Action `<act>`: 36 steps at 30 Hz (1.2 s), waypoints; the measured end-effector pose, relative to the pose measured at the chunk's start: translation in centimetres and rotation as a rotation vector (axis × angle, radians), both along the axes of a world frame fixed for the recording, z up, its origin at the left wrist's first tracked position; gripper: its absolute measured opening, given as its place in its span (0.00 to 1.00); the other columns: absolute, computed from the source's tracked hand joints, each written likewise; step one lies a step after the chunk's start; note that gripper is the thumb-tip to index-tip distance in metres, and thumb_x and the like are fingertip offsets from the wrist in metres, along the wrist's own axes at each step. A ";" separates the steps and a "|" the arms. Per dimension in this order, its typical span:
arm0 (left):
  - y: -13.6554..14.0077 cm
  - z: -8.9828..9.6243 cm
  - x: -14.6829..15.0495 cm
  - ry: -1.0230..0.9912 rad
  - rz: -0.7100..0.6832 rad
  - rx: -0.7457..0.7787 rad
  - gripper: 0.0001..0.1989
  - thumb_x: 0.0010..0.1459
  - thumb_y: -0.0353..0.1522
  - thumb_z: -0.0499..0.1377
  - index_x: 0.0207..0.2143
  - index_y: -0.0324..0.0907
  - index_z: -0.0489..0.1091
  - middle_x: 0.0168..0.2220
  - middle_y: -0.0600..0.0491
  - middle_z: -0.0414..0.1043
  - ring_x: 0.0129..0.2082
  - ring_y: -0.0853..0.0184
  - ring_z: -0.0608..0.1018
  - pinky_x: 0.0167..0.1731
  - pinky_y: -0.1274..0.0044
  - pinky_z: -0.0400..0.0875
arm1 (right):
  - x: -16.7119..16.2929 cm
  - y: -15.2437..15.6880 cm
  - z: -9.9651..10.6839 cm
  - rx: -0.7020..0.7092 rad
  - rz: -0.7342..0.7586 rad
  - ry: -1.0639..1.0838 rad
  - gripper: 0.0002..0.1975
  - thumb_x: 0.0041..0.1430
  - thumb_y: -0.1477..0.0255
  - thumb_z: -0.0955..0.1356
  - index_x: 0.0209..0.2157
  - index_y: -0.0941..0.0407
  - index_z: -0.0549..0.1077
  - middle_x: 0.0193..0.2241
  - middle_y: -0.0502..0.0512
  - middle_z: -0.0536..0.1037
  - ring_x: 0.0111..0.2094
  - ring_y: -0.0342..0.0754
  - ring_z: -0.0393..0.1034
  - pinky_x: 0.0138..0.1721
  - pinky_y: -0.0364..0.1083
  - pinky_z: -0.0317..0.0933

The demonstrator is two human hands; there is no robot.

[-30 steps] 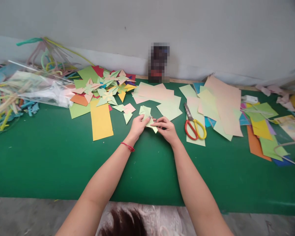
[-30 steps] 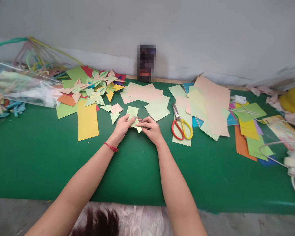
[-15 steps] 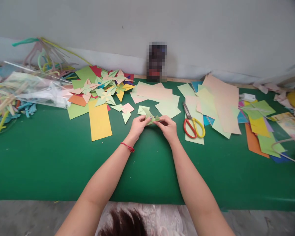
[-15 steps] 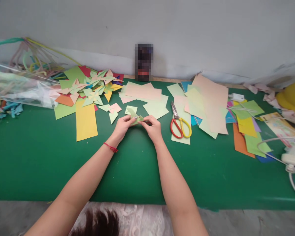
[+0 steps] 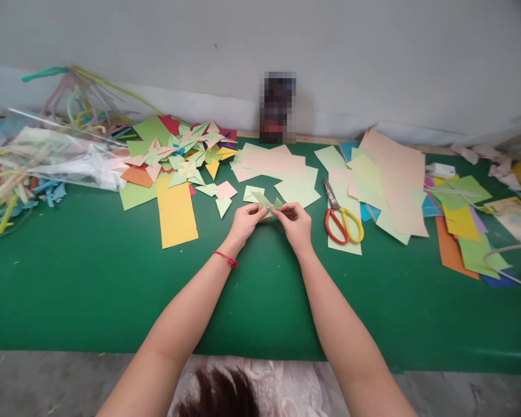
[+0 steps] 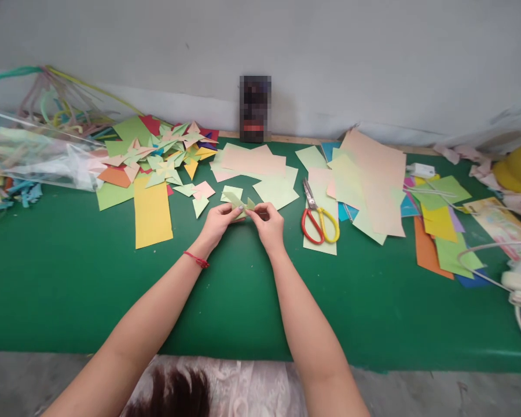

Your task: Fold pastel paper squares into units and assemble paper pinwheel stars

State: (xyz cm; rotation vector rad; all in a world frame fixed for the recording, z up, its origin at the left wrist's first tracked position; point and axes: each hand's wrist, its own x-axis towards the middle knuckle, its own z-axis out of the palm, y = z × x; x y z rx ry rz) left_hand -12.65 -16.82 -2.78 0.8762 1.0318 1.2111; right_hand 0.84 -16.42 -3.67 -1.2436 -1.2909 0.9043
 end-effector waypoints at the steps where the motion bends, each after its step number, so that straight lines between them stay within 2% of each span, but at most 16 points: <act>1: 0.0 0.0 0.0 -0.004 -0.003 0.003 0.15 0.43 0.40 0.64 0.23 0.37 0.69 0.23 0.55 0.67 0.30 0.69 0.71 0.38 0.73 0.70 | 0.0 0.0 0.0 -0.004 0.011 0.001 0.11 0.45 0.64 0.71 0.27 0.56 0.69 0.25 0.48 0.71 0.27 0.43 0.67 0.31 0.44 0.64; 5: -0.1 0.0 0.1 -0.015 -0.013 0.028 0.14 0.45 0.41 0.63 0.27 0.37 0.71 0.28 0.53 0.71 0.33 0.68 0.72 0.40 0.72 0.69 | 0.1 0.1 0.0 0.016 0.065 -0.021 0.10 0.48 0.63 0.69 0.26 0.56 0.70 0.25 0.49 0.71 0.27 0.43 0.66 0.32 0.44 0.63; 9: 0.2 -0.6 0.2 0.075 -0.035 0.084 0.15 0.48 0.41 0.61 0.31 0.37 0.72 0.32 0.51 0.73 0.35 0.66 0.73 0.42 0.72 0.68 | 0.3 0.3 -0.1 0.028 0.021 -0.023 0.11 0.49 0.63 0.68 0.25 0.56 0.69 0.24 0.48 0.69 0.26 0.42 0.64 0.31 0.43 0.61; 12: 0.3 -1.0 0.3 0.147 -0.067 0.117 0.17 0.45 0.38 0.63 0.36 0.38 0.72 0.35 0.50 0.74 0.36 0.66 0.74 0.40 0.72 0.68 | 0.4 0.4 -0.2 -0.005 -0.011 -0.022 0.13 0.49 0.61 0.68 0.24 0.56 0.67 0.22 0.47 0.68 0.25 0.42 0.63 0.30 0.43 0.61; 18: 0.3 -1.2 0.6 0.105 -0.073 0.061 0.15 0.45 0.38 0.62 0.33 0.37 0.70 0.33 0.52 0.73 0.32 0.68 0.75 0.37 0.72 0.71 | 0.5 0.5 -0.2 0.005 0.002 -0.014 0.13 0.49 0.61 0.68 0.24 0.56 0.66 0.22 0.48 0.67 0.26 0.43 0.64 0.30 0.43 0.61; 24: 0.2 -1.0 0.6 0.063 -0.069 0.015 0.14 0.45 0.37 0.63 0.33 0.37 0.70 0.34 0.50 0.74 0.35 0.65 0.76 0.38 0.71 0.71 | 0.5 0.5 -0.6 0.027 -0.011 -0.058 0.14 0.50 0.59 0.67 0.24 0.55 0.65 0.22 0.48 0.66 0.26 0.43 0.62 0.30 0.43 0.60; 29: 0.2 -1.0 0.6 0.068 -0.066 0.009 0.14 0.46 0.36 0.62 0.34 0.36 0.71 0.33 0.50 0.74 0.34 0.65 0.77 0.39 0.70 0.71 | 0.5 0.4 -0.4 0.030 0.017 -0.063 0.13 0.51 0.60 0.67 0.24 0.55 0.64 0.23 0.47 0.65 0.26 0.42 0.62 0.30 0.42 0.60; 36: 0.2 -0.9 0.6 0.065 -0.070 0.044 0.14 0.46 0.35 0.62 0.34 0.36 0.71 0.33 0.50 0.74 0.33 0.66 0.76 0.40 0.70 0.71 | 0.7 0.3 0.2 -0.030 0.108 -0.077 0.15 0.52 0.60 0.66 0.22 0.55 0.63 0.17 0.44 0.62 0.20 0.40 0.56 0.25 0.42 0.54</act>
